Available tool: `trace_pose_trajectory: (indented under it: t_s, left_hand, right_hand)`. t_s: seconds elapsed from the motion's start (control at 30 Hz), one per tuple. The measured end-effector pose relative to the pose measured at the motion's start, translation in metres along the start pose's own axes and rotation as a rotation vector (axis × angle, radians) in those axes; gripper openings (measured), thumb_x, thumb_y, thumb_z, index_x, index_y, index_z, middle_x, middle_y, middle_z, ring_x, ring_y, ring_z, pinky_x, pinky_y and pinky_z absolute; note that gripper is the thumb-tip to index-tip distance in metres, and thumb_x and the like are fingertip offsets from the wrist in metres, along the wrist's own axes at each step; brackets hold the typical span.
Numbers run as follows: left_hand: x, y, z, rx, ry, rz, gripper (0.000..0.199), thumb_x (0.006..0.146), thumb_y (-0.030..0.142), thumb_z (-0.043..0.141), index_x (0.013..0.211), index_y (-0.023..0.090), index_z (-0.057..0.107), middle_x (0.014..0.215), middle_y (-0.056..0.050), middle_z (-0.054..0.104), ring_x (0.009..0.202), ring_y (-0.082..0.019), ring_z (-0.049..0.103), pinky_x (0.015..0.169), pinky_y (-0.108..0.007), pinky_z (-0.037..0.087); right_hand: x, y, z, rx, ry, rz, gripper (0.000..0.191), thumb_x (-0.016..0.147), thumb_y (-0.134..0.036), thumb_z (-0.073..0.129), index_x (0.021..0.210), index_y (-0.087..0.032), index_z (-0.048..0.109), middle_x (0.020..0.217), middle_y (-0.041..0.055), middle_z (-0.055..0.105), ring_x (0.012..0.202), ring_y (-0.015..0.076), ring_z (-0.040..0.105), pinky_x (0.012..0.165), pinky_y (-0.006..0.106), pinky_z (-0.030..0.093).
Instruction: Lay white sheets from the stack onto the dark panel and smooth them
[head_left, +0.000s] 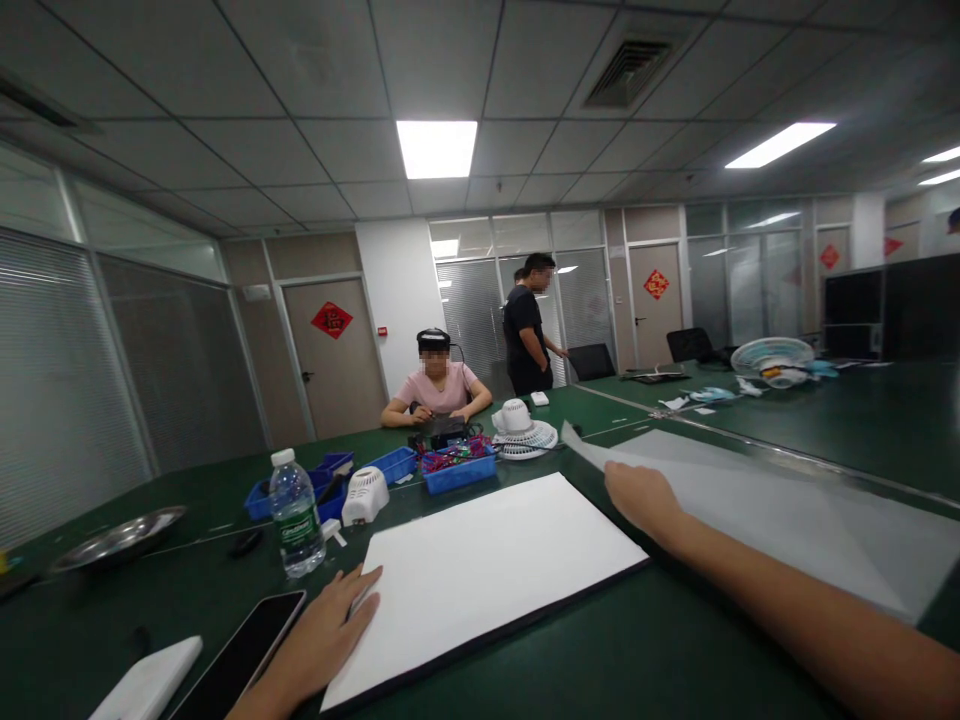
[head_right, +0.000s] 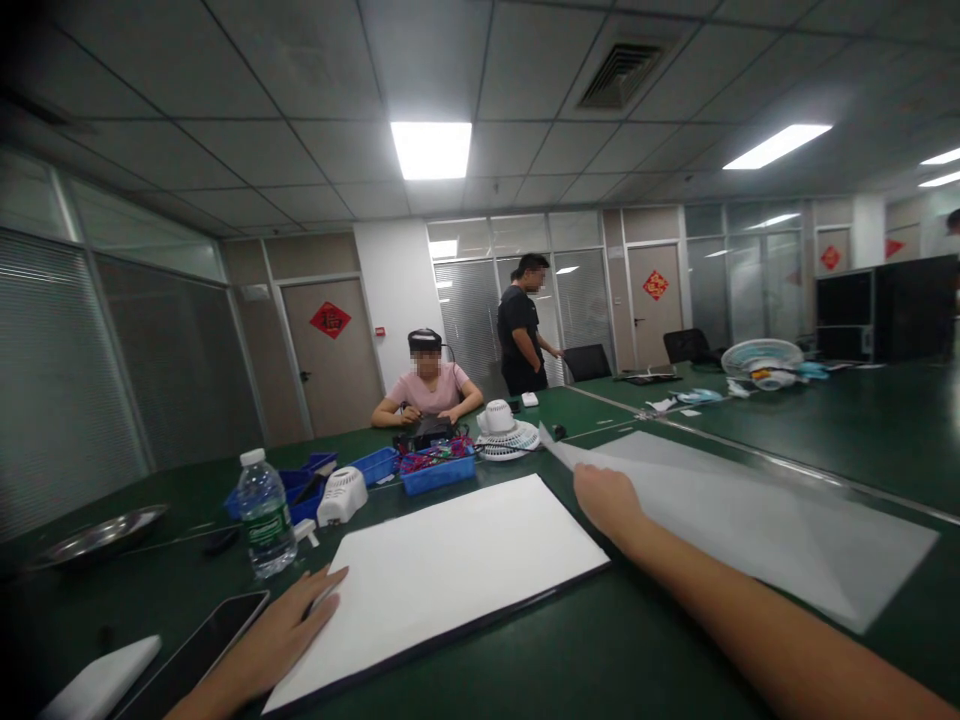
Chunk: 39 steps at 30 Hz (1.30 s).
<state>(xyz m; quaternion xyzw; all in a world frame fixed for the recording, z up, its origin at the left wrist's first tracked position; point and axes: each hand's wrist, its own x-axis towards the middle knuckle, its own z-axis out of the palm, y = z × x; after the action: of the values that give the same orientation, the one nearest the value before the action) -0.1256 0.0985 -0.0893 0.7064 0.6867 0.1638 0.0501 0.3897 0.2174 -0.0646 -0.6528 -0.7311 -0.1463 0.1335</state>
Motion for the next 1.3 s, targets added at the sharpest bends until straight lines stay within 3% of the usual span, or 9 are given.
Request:
trace_pose_trajectory:
  t_s: [0.27,0.37,0.47,0.57,0.67,0.8,0.97,1.17,1.3]
  left_hand:
    - [0.001,-0.001,0.003,-0.018,-0.015,-0.027,0.074,0.096,0.063,0.030,0.153,0.018,0.042,0.161,-0.009,0.040,0.152,-0.035,0.024,0.124,-0.055,0.020]
    - [-0.001,0.006,-0.001,-0.009,-0.028,-0.026,0.073,0.096,0.064,0.031,0.153,0.021,0.043,0.161,-0.008,0.040,0.151,-0.036,0.024,0.124,-0.058,0.021]
    - [-0.002,0.011,-0.006,-0.001,-0.043,-0.016,0.071,0.092,0.066,0.040,0.149,0.024,0.049,0.159,-0.009,0.042,0.150,-0.038,0.027,0.123,-0.059,0.023]
    - [-0.001,0.011,-0.007,-0.006,-0.041,-0.013,0.073,0.087,0.067,0.050,0.146,0.024,0.054,0.158,-0.011,0.044,0.150,-0.039,0.028,0.122,-0.058,0.024]
    - [0.002,0.005,-0.003,-0.027,-0.014,-0.022,0.075,0.088,0.066,0.049,0.148,0.020,0.051,0.158,-0.011,0.044,0.150,-0.038,0.028,0.123,-0.057,0.024]
    - [0.005,-0.002,0.005,-0.052,0.016,-0.026,0.077,0.090,0.064,0.042,0.149,0.014,0.049,0.157,-0.012,0.045,0.149,-0.037,0.030,0.123,-0.056,0.024]
    - [0.004,-0.005,0.009,-0.060,0.022,-0.016,0.079,0.093,0.067,0.033,0.149,0.013,0.049,0.158,-0.011,0.044,0.150,-0.036,0.028,0.124,-0.055,0.020]
    - [0.005,-0.008,0.010,-0.043,0.013,-0.008,0.081,0.089,0.071,0.044,0.149,0.018,0.049,0.159,-0.012,0.042,0.150,-0.037,0.026,0.124,-0.057,0.020]
    - [0.005,-0.007,0.009,-0.009,-0.006,-0.008,0.085,0.086,0.071,0.049,0.151,0.016,0.046,0.160,-0.014,0.039,0.150,-0.038,0.025,0.123,-0.057,0.021]
  right_hand:
    - [-0.067,-0.119,-0.026,0.247,-0.117,-0.680,0.031,0.101,-0.040,0.047,0.096,-0.018,0.068,0.096,0.0076,0.072,0.090,0.0214,0.067,0.086,0.039,0.052]
    - [-0.083,-0.132,-0.034,0.373,-0.150,-0.841,0.036,0.099,-0.045,0.048,0.123,-0.023,0.064,0.129,0.0082,0.067,0.113,0.0256,0.064,0.097,0.039,0.049]
    - [-0.087,-0.127,-0.041,0.483,-0.180,-0.918,0.059,0.099,-0.052,0.047,0.152,-0.028,0.039,0.158,0.0053,0.041,0.138,0.0233,0.048,0.110,0.036,0.043]
    - [-0.082,-0.115,-0.043,0.537,-0.196,-0.904,0.065,0.098,-0.053,0.050,0.155,-0.027,0.035,0.162,0.0057,0.034,0.143,0.0220,0.040,0.115,0.036,0.037]
    - [-0.072,-0.100,-0.037,0.533,-0.183,-0.800,0.061,0.096,-0.053,0.051,0.150,-0.024,0.046,0.158,0.0116,0.039,0.144,0.0295,0.039,0.117,0.048,0.032]
    - [-0.061,-0.086,-0.027,0.479,-0.185,-0.689,0.059,0.094,-0.059,0.051,0.140,-0.022,0.059,0.148,0.0196,0.051,0.135,0.0398,0.047,0.108,0.061,0.037]
    - [-0.064,-0.091,-0.023,0.448,-0.183,-0.691,0.068,0.093,-0.067,0.048,0.144,-0.023,0.055,0.144,0.0215,0.054,0.130,0.0440,0.050,0.102,0.065,0.039]
    - [-0.068,-0.097,-0.021,0.456,-0.187,-0.734,0.068,0.094,-0.071,0.045,0.150,-0.034,0.046,0.151,0.0107,0.049,0.136,0.0344,0.048,0.109,0.053,0.037]
    - [-0.033,-0.068,-0.006,0.385,-0.130,-0.547,0.056,0.100,-0.061,0.044,0.149,-0.033,0.047,0.152,0.0049,0.049,0.140,0.0246,0.044,0.115,0.043,0.033]
